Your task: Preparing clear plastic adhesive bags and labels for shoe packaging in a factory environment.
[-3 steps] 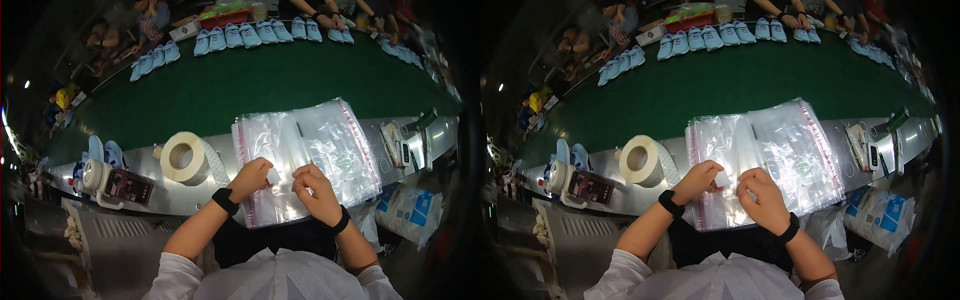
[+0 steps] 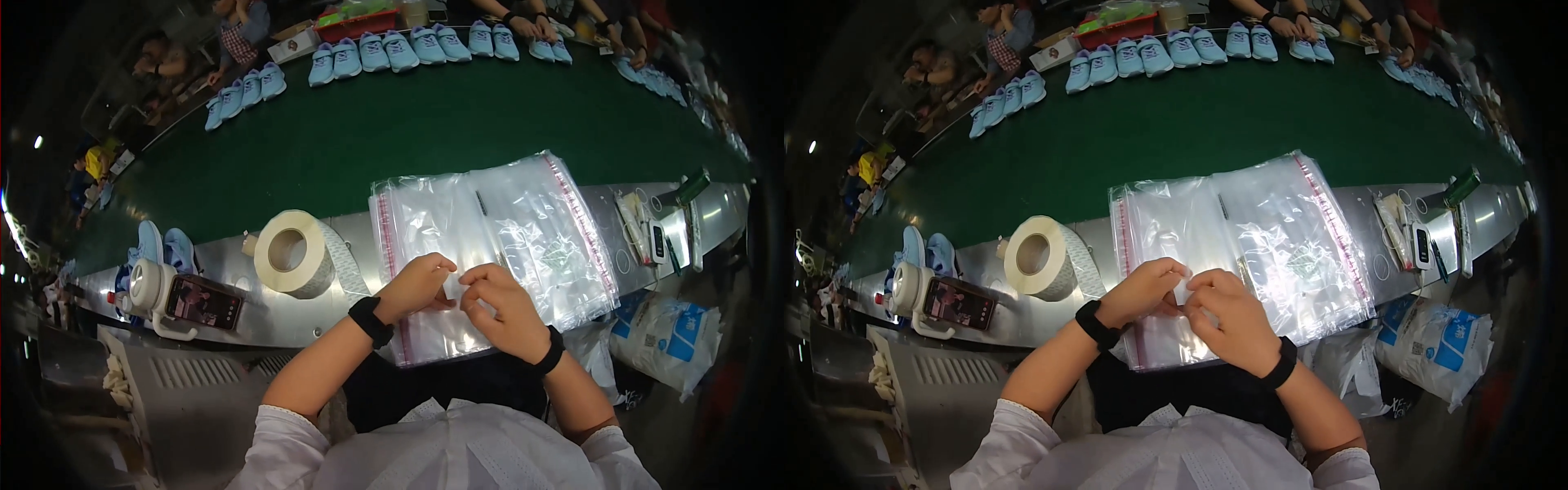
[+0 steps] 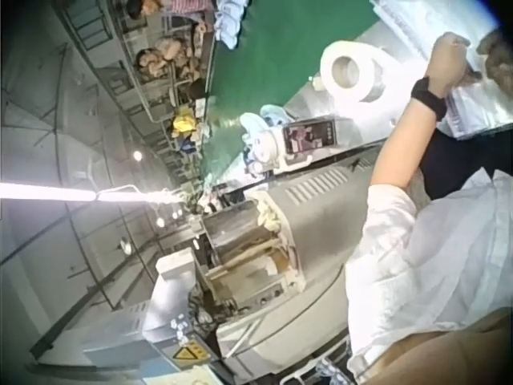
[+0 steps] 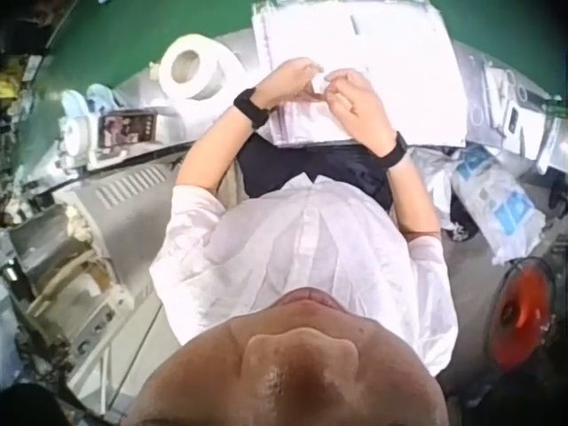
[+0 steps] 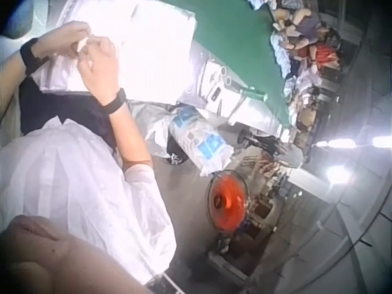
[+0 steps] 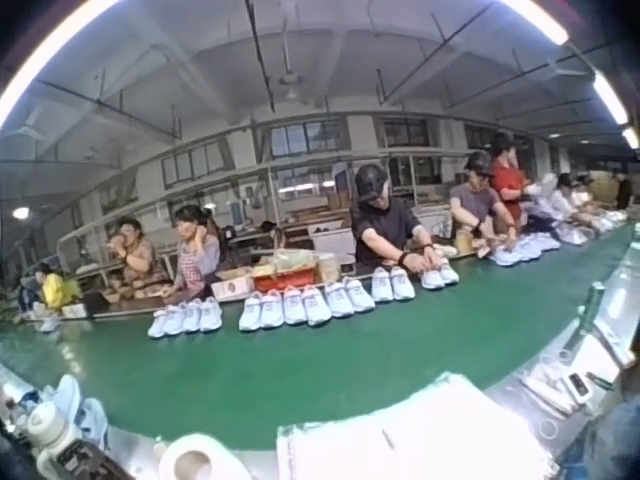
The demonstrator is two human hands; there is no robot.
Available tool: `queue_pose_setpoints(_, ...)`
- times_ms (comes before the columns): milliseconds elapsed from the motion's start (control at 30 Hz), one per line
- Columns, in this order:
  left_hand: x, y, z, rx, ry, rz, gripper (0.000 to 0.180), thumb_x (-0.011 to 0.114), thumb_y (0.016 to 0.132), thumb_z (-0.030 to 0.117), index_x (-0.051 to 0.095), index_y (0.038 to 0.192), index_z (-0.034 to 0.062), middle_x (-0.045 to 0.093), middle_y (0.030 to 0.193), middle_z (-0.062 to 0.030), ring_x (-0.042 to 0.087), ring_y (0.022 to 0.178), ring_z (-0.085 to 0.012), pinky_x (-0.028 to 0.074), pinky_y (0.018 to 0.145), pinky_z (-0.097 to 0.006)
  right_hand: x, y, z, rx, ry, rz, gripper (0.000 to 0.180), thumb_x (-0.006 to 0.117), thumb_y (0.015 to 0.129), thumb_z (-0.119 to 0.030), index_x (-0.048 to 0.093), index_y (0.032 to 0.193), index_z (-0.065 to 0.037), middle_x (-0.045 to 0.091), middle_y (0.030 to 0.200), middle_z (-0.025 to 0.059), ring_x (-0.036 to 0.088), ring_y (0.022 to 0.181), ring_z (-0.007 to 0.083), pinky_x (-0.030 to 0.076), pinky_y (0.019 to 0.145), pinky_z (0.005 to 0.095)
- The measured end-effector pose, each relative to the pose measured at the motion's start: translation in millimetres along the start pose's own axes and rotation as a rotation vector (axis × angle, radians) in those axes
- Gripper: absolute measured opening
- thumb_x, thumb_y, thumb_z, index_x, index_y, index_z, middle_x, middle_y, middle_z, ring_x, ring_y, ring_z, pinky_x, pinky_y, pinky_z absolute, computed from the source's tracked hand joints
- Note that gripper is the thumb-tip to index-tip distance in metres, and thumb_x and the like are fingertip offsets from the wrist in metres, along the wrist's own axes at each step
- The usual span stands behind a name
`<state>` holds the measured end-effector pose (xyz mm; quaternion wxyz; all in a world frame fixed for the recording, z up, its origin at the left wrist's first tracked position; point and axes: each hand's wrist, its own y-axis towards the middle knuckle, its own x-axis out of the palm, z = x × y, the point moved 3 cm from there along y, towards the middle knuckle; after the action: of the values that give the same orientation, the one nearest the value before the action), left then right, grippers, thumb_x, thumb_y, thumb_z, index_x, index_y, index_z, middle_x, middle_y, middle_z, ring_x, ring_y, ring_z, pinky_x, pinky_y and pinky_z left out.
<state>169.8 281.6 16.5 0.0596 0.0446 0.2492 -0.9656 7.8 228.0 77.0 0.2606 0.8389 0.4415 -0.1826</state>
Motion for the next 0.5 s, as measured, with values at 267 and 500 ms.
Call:
queue_pose_setpoints(267,-2.9,-54.7,-4.0,-0.209,-0.672,-0.286,0.056,0.033,0.096,0.047,0.031,0.134,0.0048,0.05,0.121,-0.0211,0.06,0.101,-0.0344,0.053,0.078,-0.039,28.5,-16.8,-14.5,-0.161,-0.353,-0.097,0.057,0.079,0.058,-0.022,0.055,0.107,-0.005,0.053,0.112,0.0117,0.056,0.093,0.0268,0.047,0.077,0.0349)
queue_pose_setpoints(500,-10.7,-123.6,-18.5,0.078,-0.602,0.063,0.042,0.042,0.097,0.031,0.042,0.124,-0.0006,0.055,0.118,-0.0182,0.062,0.095,-0.0268,0.052,0.078,-0.033,14.8,-7.6,11.5,0.193,-0.128,-0.066,0.011,0.061,0.078,-0.009,0.06,0.088,-0.004,0.061,0.08,0.0072,0.061,0.066,0.0175,0.049,0.058,0.0287)
